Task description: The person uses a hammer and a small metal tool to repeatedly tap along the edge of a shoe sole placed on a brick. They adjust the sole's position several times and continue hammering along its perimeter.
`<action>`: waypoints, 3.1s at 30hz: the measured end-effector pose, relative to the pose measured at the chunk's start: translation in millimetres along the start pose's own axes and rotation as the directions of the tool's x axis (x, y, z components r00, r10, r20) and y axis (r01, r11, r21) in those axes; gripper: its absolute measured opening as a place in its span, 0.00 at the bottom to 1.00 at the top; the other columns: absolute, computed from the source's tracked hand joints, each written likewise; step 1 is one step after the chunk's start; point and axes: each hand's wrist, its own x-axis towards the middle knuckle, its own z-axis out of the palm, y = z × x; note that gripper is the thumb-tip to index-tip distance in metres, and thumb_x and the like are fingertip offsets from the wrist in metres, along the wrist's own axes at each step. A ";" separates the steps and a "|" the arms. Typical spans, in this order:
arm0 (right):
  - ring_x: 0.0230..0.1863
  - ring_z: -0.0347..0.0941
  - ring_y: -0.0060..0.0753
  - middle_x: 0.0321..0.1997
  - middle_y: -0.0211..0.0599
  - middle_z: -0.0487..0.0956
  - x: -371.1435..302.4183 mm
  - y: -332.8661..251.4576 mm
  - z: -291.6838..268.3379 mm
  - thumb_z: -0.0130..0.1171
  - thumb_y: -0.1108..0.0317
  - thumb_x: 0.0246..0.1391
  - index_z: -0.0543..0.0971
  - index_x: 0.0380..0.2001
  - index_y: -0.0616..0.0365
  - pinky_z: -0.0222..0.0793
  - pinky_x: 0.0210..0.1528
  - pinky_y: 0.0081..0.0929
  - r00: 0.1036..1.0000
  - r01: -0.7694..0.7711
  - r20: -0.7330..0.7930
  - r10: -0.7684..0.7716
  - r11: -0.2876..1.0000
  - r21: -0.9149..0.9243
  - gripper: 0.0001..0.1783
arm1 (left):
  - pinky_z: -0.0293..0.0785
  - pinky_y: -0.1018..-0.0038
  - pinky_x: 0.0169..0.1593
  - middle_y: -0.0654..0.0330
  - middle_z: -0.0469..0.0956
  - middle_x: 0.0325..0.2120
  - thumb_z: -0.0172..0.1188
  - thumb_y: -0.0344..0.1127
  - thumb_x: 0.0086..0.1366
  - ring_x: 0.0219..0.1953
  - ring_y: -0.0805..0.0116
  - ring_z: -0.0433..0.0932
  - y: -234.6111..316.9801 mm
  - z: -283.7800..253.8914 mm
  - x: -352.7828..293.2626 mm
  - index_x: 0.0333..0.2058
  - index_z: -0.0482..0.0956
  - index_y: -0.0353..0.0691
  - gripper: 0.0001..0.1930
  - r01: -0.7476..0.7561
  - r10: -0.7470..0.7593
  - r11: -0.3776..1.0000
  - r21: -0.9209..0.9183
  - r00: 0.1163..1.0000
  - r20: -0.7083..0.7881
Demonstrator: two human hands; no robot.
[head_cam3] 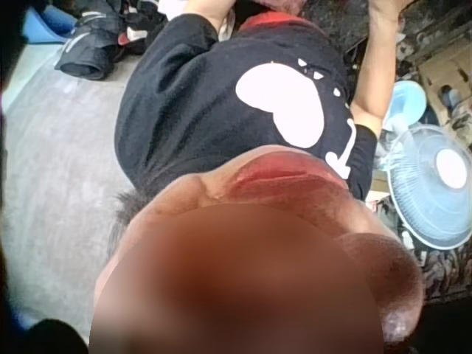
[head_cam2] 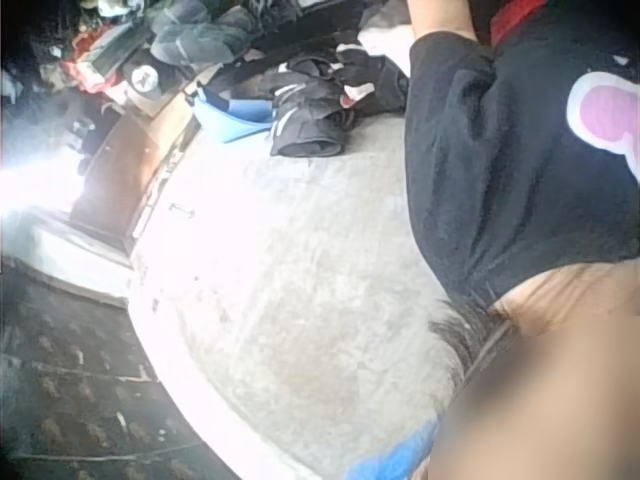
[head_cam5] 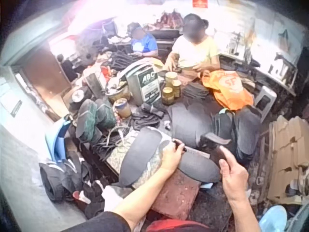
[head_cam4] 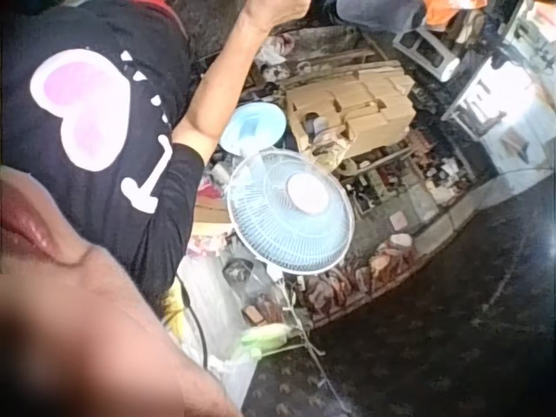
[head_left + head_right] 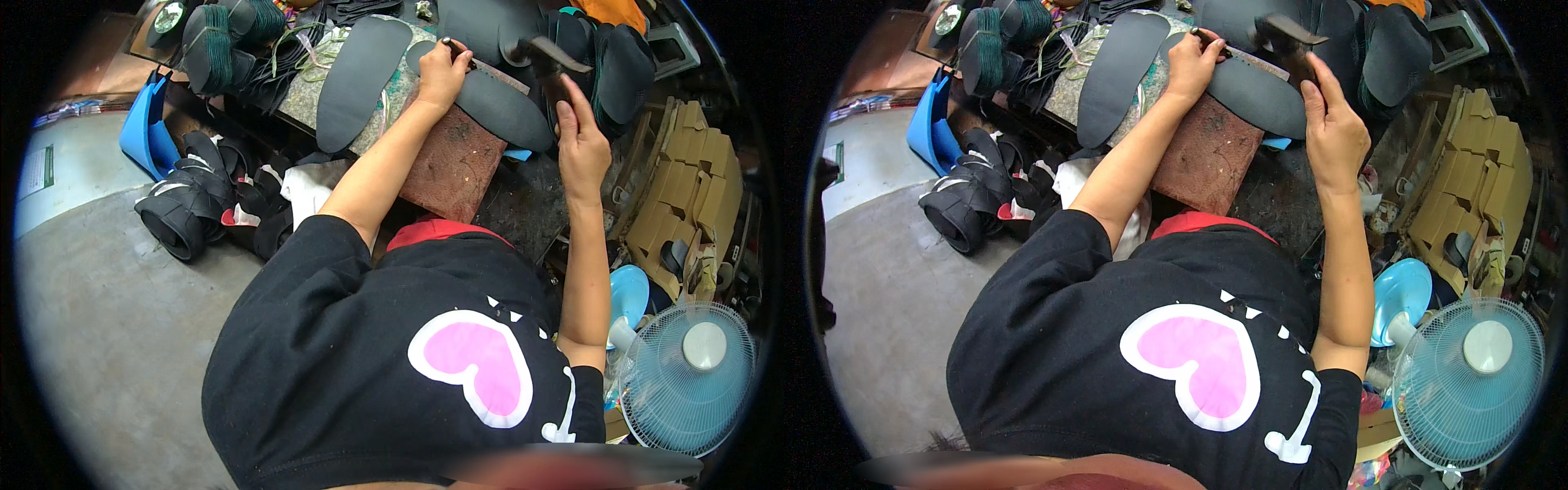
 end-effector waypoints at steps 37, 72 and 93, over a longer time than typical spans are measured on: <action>0.32 0.80 0.50 0.28 0.44 0.82 -14.6 54.7 31.8 0.45 0.43 0.66 0.73 0.60 0.28 0.72 0.36 0.43 0.977 -0.132 0.117 0.177 0.939 -0.319 0.22 | 0.82 0.76 0.33 0.54 0.83 0.31 0.60 0.29 0.66 0.29 0.71 0.84 5.6 15.2 -5.3 0.35 0.75 0.30 0.06 0.112 -0.127 0.962 -0.250 0.991 -0.044; 0.35 0.81 0.51 0.31 0.43 0.84 -10.2 46.2 30.8 0.46 0.45 0.66 0.72 0.60 0.29 0.75 0.36 0.46 0.978 -0.060 0.159 0.137 0.908 -0.414 0.22 | 0.83 0.77 0.35 0.56 0.81 0.31 0.59 0.26 0.66 0.32 0.72 0.81 -1.7 -16.6 1.0 0.37 0.74 0.32 0.04 0.061 -0.122 0.915 -0.399 0.984 -0.128; 0.36 0.81 0.52 0.36 0.44 0.83 3.5 15.3 33.1 0.52 0.44 0.62 0.72 0.59 0.28 0.75 0.36 0.43 0.990 -0.001 0.139 0.037 0.968 -0.249 0.23 | 0.78 0.65 0.32 0.50 0.81 0.26 0.60 0.29 0.64 0.27 0.54 0.82 0.6 -3.8 -4.2 0.35 0.75 0.37 0.04 -0.322 0.363 0.874 0.363 0.931 -0.048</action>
